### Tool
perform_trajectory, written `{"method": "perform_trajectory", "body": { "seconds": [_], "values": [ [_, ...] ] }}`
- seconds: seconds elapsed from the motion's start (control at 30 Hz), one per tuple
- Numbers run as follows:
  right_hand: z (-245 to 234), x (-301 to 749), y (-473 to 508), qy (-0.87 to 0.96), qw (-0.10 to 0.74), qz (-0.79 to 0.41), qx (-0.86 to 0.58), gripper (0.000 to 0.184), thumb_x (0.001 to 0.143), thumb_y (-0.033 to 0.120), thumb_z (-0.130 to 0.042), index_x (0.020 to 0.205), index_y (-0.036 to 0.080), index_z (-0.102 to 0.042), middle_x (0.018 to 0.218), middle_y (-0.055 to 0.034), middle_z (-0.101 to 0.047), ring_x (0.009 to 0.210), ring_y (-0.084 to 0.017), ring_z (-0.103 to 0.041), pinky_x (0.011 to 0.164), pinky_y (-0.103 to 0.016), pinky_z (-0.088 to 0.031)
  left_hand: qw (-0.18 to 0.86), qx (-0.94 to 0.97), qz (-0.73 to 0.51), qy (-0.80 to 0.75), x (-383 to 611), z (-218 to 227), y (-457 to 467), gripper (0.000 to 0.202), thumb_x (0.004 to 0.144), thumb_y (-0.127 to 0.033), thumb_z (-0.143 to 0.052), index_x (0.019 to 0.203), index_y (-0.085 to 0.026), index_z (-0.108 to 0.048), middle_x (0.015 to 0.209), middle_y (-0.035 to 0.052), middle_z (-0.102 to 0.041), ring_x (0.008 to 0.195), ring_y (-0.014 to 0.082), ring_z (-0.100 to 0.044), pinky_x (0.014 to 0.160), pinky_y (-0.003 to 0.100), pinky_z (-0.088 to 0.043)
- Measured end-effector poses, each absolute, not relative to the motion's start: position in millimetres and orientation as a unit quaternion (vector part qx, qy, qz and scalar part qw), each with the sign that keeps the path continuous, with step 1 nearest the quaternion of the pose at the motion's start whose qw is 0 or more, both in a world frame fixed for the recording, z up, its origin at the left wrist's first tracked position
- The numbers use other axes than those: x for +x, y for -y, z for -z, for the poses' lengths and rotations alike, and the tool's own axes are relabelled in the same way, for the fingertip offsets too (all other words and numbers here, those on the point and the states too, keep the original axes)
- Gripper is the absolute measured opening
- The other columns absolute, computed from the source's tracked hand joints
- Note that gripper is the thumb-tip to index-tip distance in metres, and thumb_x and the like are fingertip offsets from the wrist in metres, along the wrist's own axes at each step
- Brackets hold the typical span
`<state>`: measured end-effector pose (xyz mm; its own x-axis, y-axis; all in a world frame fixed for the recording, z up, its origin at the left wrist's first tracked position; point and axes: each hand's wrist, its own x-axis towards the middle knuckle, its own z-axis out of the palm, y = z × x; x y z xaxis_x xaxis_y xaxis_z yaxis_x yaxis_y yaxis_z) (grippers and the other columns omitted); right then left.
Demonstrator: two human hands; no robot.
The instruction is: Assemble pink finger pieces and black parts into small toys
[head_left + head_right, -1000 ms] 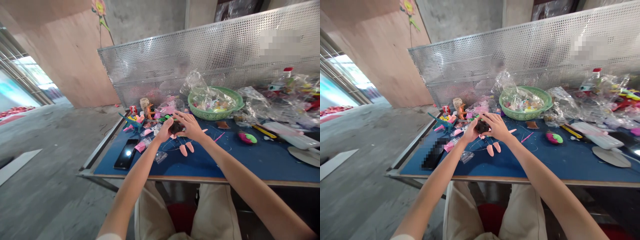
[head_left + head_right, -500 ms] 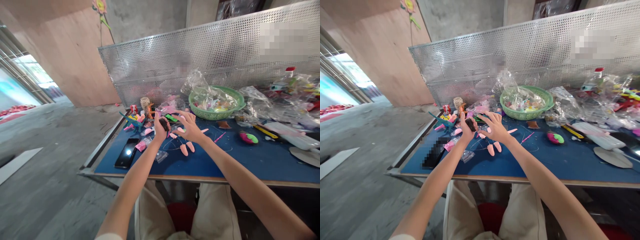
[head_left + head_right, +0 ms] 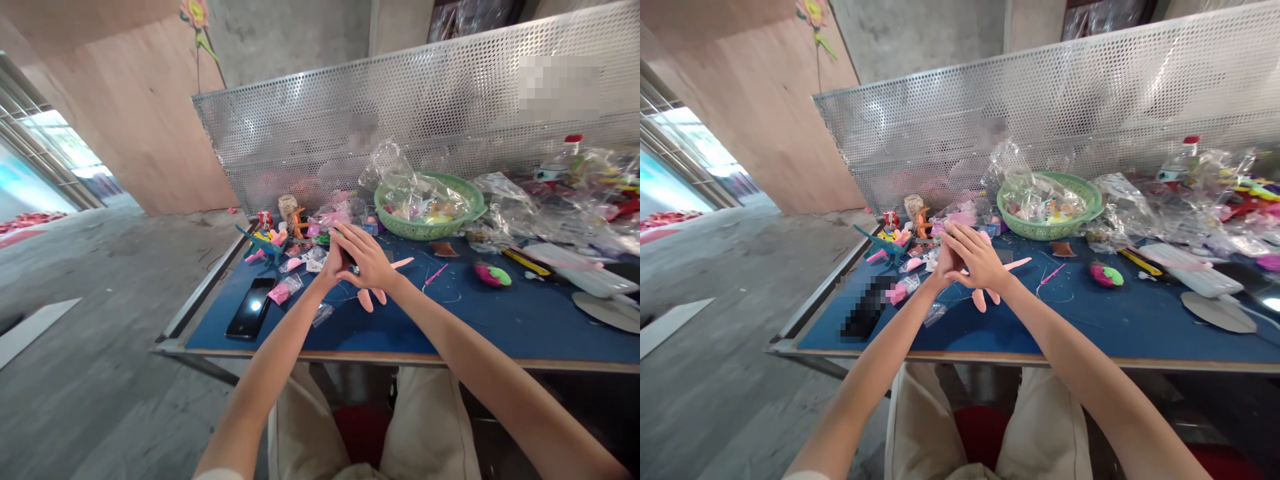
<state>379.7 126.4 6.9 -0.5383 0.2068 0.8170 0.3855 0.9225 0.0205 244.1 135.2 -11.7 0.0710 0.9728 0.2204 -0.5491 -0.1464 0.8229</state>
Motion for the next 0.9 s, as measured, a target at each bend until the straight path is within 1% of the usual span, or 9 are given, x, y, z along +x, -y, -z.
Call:
{"method": "perform_trajectory", "body": {
  "seconds": [0.03,0.13,0.3,0.4,0.53,0.63,0.7,0.8,0.9],
  "values": [
    [-9,381,-129,0.868,0.45,0.119,-0.17,0.086,0.097,0.075,-0.043,0.164,0.022,-0.035,0.165,-0.0141,-0.045,0.151,-0.037,-0.043,0.125,-0.057,-0.034,0.608,0.424,-0.625,-0.243,242,9,-132,0.06,0.094,-0.073,-0.055,0.123,-0.022,-0.069,0.119,0.0081,-0.074,0.123,0.0258,-0.066,0.098,0.037,-0.057],
    [-13,391,-140,0.855,0.464,0.157,-0.171,0.071,0.098,0.068,-0.052,0.152,0.023,-0.053,0.147,-0.014,-0.063,0.138,-0.035,-0.057,0.122,-0.056,-0.04,0.672,0.437,-0.543,-0.25,231,-5,-122,0.079,0.089,-0.086,-0.045,0.103,-0.014,-0.074,0.096,0.0132,-0.075,0.097,0.0269,-0.073,0.08,0.034,-0.06],
    [-15,398,-145,0.821,0.525,0.121,-0.19,0.038,0.097,0.054,-0.06,0.112,0.021,-0.071,0.106,-0.0124,-0.077,0.099,-0.029,-0.071,0.092,-0.046,-0.058,0.706,0.436,-0.481,-0.281,222,-25,-119,0.089,0.087,-0.092,-0.034,0.082,-0.012,-0.072,0.073,0.0123,-0.072,0.07,0.0218,-0.071,0.07,0.034,-0.06],
    [-15,395,-144,0.762,0.599,0.068,-0.236,0.025,0.098,0.045,-0.058,0.097,0.023,-0.07,0.092,-0.008,-0.076,0.087,-0.024,-0.072,0.083,-0.04,-0.058,0.632,0.467,-0.508,-0.353,231,-21,-122,0.084,0.085,-0.091,-0.04,0.08,-0.014,-0.072,0.066,0.0098,-0.07,0.066,0.0229,-0.072,0.065,0.035,-0.059],
    [-14,401,-154,0.589,0.717,-0.116,-0.355,0.051,0.1,0.065,-0.047,0.077,0.023,-0.065,0.068,-0.003,-0.067,0.064,-0.02,-0.065,0.062,-0.035,-0.055,0.4,0.552,-0.589,-0.434,238,-11,-119,0.071,0.09,-0.082,-0.048,0.085,-0.017,-0.075,0.065,0.0063,-0.07,0.056,0.0185,-0.067,0.056,0.031,-0.054],
    [-11,402,-162,0.452,0.737,-0.315,-0.391,0.065,0.09,0.084,-0.043,0.064,0.026,-0.052,0.047,0.0039,-0.048,0.038,-0.016,-0.049,0.037,-0.031,-0.04,0.213,0.63,-0.623,-0.412,239,-10,-109,0.059,0.095,-0.074,-0.048,0.097,-0.021,-0.075,0.081,0.0078,-0.076,0.069,0.0197,-0.069,0.073,0.035,-0.058],
    [-8,396,-161,0.425,0.725,-0.39,-0.377,0.066,0.085,0.088,-0.047,0.066,0.026,-0.053,0.045,0.0045,-0.047,0.038,-0.018,-0.054,0.036,-0.032,-0.044,0.147,0.671,-0.63,-0.363,242,-14,-101,0.053,0.095,-0.069,-0.053,0.111,-0.022,-0.074,0.108,0.0122,-0.077,0.097,0.0254,-0.072,0.095,0.041,-0.056],
    [-3,379,-147,0.49,0.694,-0.423,-0.315,0.067,0.088,0.086,-0.047,0.092,0.023,-0.07,0.069,-0.0037,-0.071,0.073,-0.026,-0.076,0.066,-0.04,-0.064,0.132,0.72,-0.622,-0.277,249,-22,-90,0.058,0.092,-0.064,-0.063,0.133,-0.022,-0.066,0.145,0.0155,-0.063,0.14,0.0326,-0.055,0.123,0.048,-0.037],
    [4,361,-130,0.612,0.638,-0.376,-0.276,0.072,0.094,0.082,-0.039,0.127,0.026,-0.069,0.111,-0.0089,-0.078,0.11,-0.028,-0.074,0.096,-0.047,-0.062,0.172,0.734,-0.613,-0.238,251,-27,-85,0.07,0.086,-0.067,-0.069,0.139,-0.023,-0.063,0.155,0.0156,-0.055,0.152,0.0351,-0.042,0.13,0.05,-0.026]
  ]
}}
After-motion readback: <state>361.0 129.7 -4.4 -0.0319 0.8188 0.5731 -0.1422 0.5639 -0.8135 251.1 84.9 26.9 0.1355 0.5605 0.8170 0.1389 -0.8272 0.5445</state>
